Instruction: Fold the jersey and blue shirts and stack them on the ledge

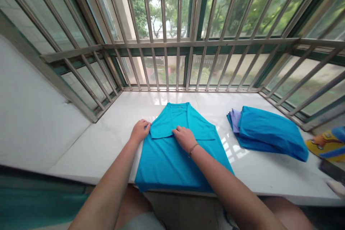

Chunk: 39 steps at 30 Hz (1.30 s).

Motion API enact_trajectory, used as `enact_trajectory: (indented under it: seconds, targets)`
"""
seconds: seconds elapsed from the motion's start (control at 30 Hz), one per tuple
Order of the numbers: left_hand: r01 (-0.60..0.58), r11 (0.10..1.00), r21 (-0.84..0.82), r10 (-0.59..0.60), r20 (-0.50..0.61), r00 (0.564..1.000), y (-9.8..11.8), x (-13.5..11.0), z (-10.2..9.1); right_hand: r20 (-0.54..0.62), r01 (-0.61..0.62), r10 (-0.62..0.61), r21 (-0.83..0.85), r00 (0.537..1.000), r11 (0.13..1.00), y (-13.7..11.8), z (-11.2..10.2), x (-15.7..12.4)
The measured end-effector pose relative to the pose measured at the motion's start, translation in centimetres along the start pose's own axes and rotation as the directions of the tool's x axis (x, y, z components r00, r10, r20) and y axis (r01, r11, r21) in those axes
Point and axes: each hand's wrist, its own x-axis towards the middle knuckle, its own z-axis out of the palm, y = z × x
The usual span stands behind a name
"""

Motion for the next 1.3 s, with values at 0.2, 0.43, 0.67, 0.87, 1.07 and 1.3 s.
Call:
enact_trajectory:
  seconds: [0.2,0.43,0.67,0.87,1.07,1.3]
  targets:
    - [0.064,0.996,-0.067,-0.062,0.027,0.998,-0.5,0.4,-0.2,-0.05,0.027,-0.027,0.008,0.998,1.0,0.0,-0.5,0.6]
    - [0.084,0.991,-0.104,-0.08,0.036,0.996,-1.2,0.4,-0.2,-0.076,0.011,-0.007,0.053,0.997,0.999,0.3,0.5,-0.5]
    - [0.022,0.988,-0.154,-0.019,0.02,1.0,-0.9,-0.1,-0.2,-0.061,-0.043,0.045,0.034,0.997,0.998,-0.4,0.7,-1.5]
    - [0.036,0.989,-0.142,-0.03,0.046,0.999,-0.8,-0.1,-0.2,-0.139,0.116,-0.106,0.06,0.985,0.991,-6.3,0.1,-0.3]
    - [0.041,0.992,-0.118,-0.034,0.065,0.997,-0.9,0.0,-0.3,-0.083,0.082,-0.074,0.103,0.994,0.991,-10.1,0.9,3.9]
    - [0.051,0.993,-0.105,-0.044,0.071,0.997,-0.7,0.2,-0.4,-0.06,0.106,-0.1,0.105,0.993,0.989,-9.4,0.6,3.9]
